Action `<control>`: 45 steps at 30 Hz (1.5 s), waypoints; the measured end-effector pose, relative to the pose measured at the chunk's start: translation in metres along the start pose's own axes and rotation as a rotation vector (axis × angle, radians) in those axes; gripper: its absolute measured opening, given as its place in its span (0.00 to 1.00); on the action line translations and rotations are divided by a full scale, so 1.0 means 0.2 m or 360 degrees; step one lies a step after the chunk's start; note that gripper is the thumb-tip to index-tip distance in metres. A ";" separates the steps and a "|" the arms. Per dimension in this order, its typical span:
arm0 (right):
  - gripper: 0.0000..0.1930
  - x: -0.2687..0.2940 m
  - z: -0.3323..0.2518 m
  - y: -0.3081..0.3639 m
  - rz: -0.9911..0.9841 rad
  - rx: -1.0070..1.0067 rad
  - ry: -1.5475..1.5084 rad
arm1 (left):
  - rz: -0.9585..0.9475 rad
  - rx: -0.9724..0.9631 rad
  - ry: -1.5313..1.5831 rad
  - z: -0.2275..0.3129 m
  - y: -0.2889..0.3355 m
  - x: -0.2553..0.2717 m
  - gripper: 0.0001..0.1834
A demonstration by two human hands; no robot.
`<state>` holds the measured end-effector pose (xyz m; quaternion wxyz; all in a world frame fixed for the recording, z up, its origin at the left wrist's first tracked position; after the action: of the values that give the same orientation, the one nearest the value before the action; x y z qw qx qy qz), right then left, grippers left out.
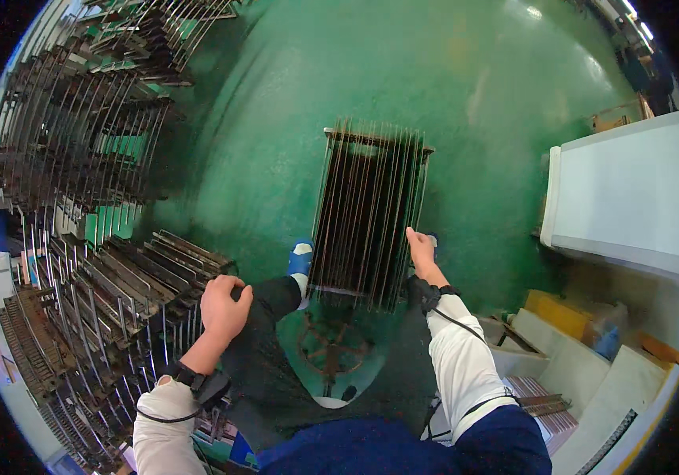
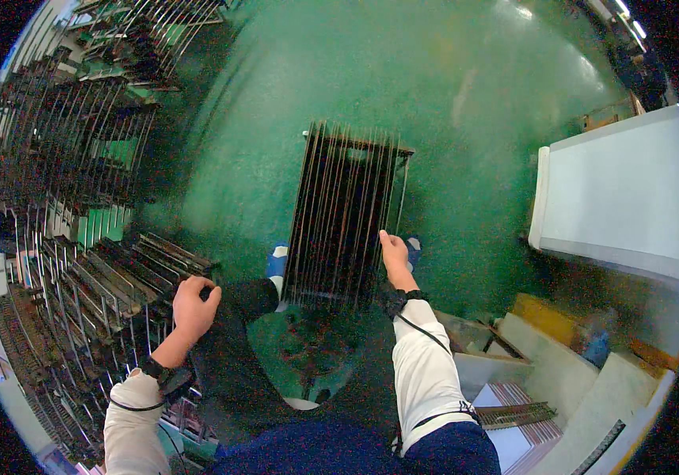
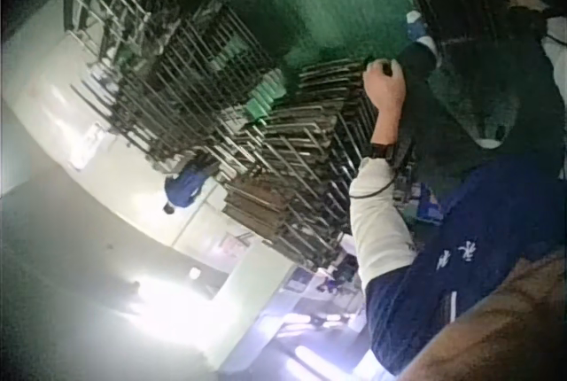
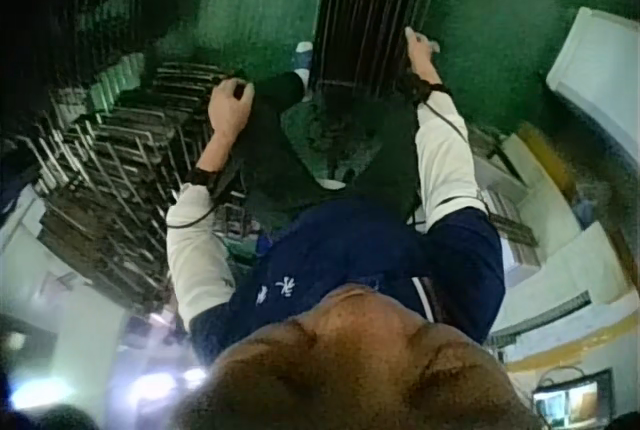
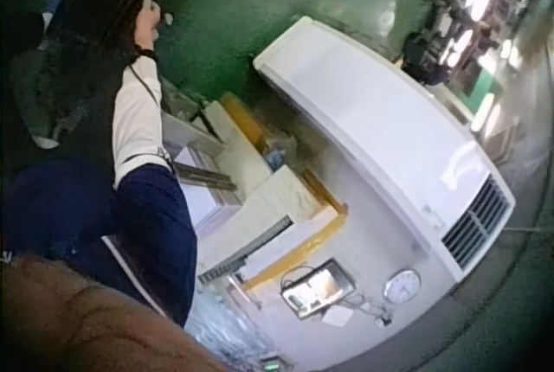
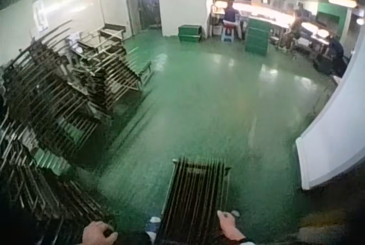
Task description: Transferring green circuit boards from a drying rack into a processing machine and then placing them onto a stack.
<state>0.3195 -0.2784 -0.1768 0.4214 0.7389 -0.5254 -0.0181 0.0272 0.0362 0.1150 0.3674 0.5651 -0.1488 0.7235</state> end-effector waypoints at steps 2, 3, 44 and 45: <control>0.28 0.01 0.03 -0.02 0.0002 -0.0084 -0.0092 | -0.0021 -0.0017 -0.0006 0.04 -0.03 0.00 0.09; 0.28 0.01 0.05 -0.02 0.0016 -0.0076 -0.0095 | -0.0031 -0.0019 -0.0008 0.06 -0.04 0.00 0.09; 0.17 0.18 -0.26 0.05 0.0019 0.0536 0.0980 | -0.0141 -0.0122 -0.0142 0.18 -0.10 -0.04 0.15; 0.17 0.21 -0.27 0.08 0.0017 0.0608 0.0990 | -0.0148 -0.0122 -0.0159 0.19 -0.10 -0.03 0.16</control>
<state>0.3517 -0.2807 -0.1136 0.4154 0.7717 -0.3700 0.3082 0.0693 0.0233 0.1168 0.4141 0.5922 -0.1682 0.6705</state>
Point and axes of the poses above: each hand's wrist, its own y-axis away from the middle knuckle, its own x-axis out of the back of the hand, z = x × y, the point moved 2 cm from there along -y, towards the middle knuckle, and after that the axes turned 1 degree about z, right-handed, at the moved point
